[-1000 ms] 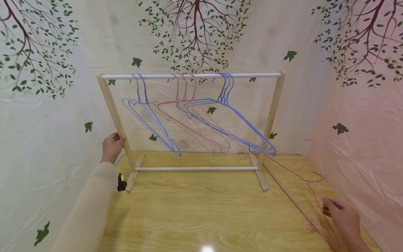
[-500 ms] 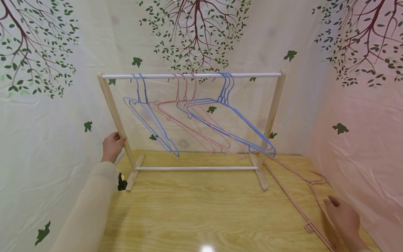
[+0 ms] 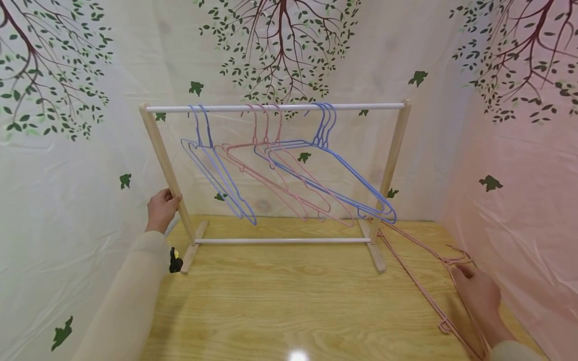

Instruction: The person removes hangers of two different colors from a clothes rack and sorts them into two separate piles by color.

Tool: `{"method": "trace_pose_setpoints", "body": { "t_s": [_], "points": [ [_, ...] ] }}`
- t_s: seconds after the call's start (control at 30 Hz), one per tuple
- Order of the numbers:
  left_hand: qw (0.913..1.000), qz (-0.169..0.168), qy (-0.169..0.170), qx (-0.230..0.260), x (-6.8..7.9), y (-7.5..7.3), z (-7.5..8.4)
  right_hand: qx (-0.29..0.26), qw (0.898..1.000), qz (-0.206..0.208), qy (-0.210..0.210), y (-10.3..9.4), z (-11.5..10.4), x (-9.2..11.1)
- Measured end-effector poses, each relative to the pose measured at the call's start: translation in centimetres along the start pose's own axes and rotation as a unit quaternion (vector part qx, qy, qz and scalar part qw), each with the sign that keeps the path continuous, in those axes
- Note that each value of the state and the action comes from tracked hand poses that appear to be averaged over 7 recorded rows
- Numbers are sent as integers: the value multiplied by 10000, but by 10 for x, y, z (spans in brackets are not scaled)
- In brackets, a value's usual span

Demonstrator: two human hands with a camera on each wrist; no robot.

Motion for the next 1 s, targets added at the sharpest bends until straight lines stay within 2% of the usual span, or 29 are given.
{"method": "trace_pose_setpoints", "body": {
  "t_s": [0.2,0.37,0.53,0.73,1.0],
  "points": [
    [10000,4,30,-25,4,0,0,-297,9972,566,-391,-9,-40,-12],
    [10000,29,31,-88,7,-2,1,-921,9907,723,-694,-17,-80,-30],
    [10000,74,2,-61,9,-2,0,-1139,9864,615,-1009,-17,-127,-46],
    [9999,135,-95,17,11,-4,-1,-1164,9851,250,-1240,-5,-181,-58],
    [9978,628,-184,117,21,-3,2,-1150,9826,-127,-1454,12,-229,-68]
  ]
}}
Point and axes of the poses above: each hand's wrist, its own x-axis away from the middle knuckle, its own y-axis out of the palm, z = x × y, the point moved 6 cm from there along -x, towards the middle knuckle, and after that the axes turned 12 degrees about -x, right-handed, at the moved point
